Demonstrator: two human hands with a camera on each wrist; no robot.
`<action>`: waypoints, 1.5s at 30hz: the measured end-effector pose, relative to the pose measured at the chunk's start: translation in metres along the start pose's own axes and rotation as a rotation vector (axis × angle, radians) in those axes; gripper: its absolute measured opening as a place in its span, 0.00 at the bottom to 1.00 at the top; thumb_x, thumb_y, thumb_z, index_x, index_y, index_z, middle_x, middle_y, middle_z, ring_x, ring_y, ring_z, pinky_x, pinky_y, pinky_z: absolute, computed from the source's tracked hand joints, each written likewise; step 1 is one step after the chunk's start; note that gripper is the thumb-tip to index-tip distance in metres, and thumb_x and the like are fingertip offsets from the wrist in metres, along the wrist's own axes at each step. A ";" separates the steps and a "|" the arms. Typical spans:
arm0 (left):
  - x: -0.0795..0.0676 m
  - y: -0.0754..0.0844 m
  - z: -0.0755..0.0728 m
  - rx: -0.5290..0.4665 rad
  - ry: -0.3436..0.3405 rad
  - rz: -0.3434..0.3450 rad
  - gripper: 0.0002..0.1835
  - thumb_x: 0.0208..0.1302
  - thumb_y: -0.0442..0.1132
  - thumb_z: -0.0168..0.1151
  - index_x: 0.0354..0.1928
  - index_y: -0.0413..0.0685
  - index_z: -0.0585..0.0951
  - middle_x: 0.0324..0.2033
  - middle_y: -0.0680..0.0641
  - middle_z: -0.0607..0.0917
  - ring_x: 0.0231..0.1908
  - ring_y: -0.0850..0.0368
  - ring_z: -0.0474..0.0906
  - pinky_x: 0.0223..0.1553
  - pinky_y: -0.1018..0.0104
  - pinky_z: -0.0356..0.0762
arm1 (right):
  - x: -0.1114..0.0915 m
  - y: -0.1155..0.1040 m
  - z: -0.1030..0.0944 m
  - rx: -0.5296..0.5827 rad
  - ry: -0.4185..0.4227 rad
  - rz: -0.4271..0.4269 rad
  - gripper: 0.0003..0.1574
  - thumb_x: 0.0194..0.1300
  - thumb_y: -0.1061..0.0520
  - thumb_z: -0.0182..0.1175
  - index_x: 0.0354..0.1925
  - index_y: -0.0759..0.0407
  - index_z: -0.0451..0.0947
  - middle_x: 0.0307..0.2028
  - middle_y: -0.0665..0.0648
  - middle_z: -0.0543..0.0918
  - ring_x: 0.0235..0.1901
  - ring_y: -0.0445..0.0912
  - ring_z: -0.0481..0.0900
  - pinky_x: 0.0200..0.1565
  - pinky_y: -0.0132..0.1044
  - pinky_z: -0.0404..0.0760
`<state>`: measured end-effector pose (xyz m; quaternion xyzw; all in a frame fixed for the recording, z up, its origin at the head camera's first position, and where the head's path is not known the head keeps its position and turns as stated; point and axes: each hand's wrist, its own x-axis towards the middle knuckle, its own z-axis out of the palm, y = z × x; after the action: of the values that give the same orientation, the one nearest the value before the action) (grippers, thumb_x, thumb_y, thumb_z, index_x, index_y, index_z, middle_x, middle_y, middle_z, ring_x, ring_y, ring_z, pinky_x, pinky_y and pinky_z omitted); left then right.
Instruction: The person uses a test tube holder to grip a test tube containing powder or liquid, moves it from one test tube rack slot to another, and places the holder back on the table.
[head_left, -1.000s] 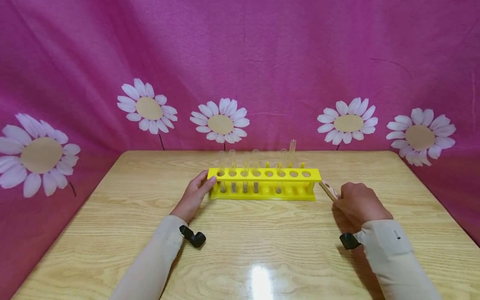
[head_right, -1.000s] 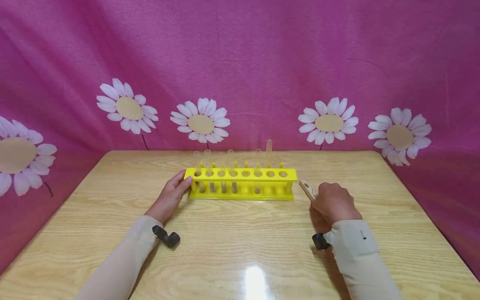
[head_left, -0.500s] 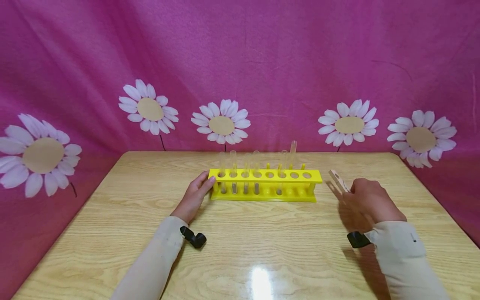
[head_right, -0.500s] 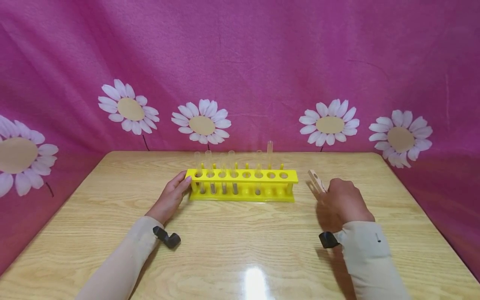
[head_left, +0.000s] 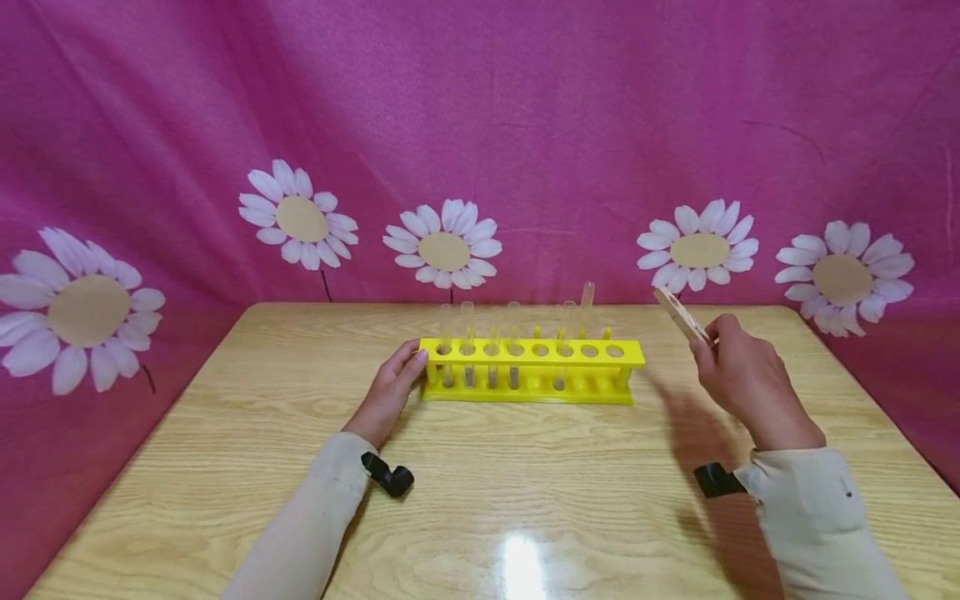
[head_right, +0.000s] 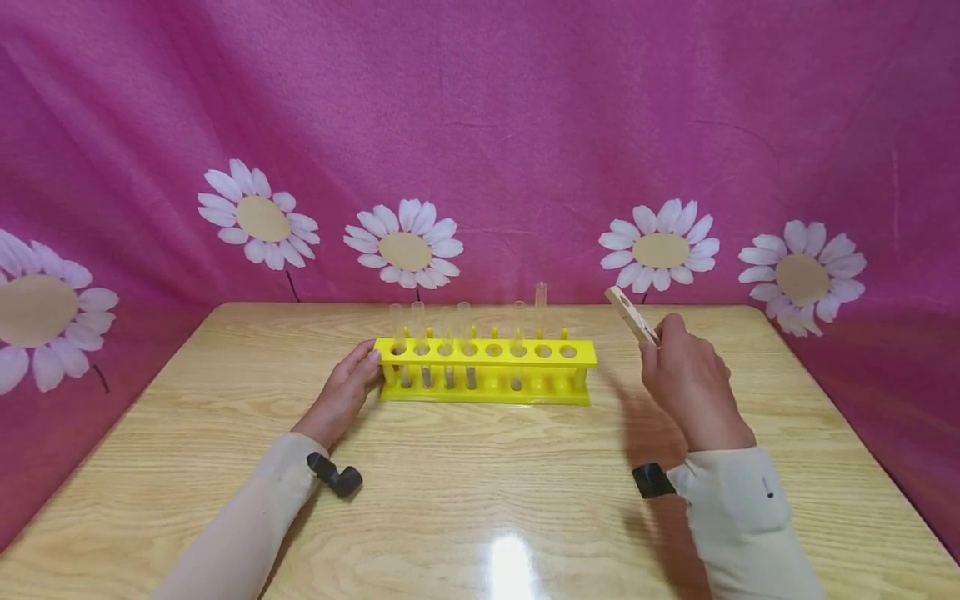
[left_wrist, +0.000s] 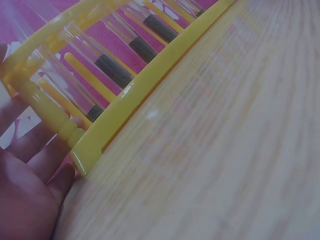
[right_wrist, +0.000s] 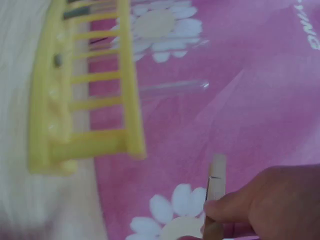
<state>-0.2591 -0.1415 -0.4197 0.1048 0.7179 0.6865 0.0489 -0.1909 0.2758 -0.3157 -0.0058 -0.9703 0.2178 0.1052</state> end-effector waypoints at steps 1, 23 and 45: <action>0.000 0.000 0.000 0.000 0.001 0.001 0.28 0.73 0.55 0.49 0.66 0.46 0.67 0.62 0.41 0.71 0.64 0.51 0.65 0.68 0.55 0.60 | 0.000 -0.002 -0.001 0.003 0.027 -0.020 0.15 0.72 0.56 0.50 0.45 0.67 0.64 0.24 0.61 0.73 0.21 0.53 0.67 0.20 0.39 0.64; 0.001 -0.003 0.001 -0.044 -0.013 0.020 0.28 0.73 0.55 0.49 0.65 0.45 0.68 0.63 0.42 0.70 0.64 0.51 0.65 0.68 0.56 0.59 | -0.001 -0.069 -0.003 0.122 0.239 -0.153 0.15 0.68 0.57 0.58 0.45 0.70 0.77 0.32 0.64 0.79 0.23 0.53 0.70 0.21 0.39 0.69; 0.000 -0.001 0.001 -0.053 -0.026 0.022 0.28 0.74 0.54 0.47 0.67 0.45 0.66 0.64 0.42 0.69 0.64 0.51 0.65 0.68 0.55 0.59 | -0.002 -0.078 0.029 0.067 0.145 -0.250 0.09 0.64 0.60 0.63 0.37 0.66 0.75 0.25 0.58 0.76 0.22 0.50 0.69 0.24 0.38 0.71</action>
<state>-0.2589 -0.1409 -0.4210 0.1205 0.6974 0.7045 0.0534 -0.1920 0.1927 -0.3084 0.1029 -0.9454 0.2344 0.2015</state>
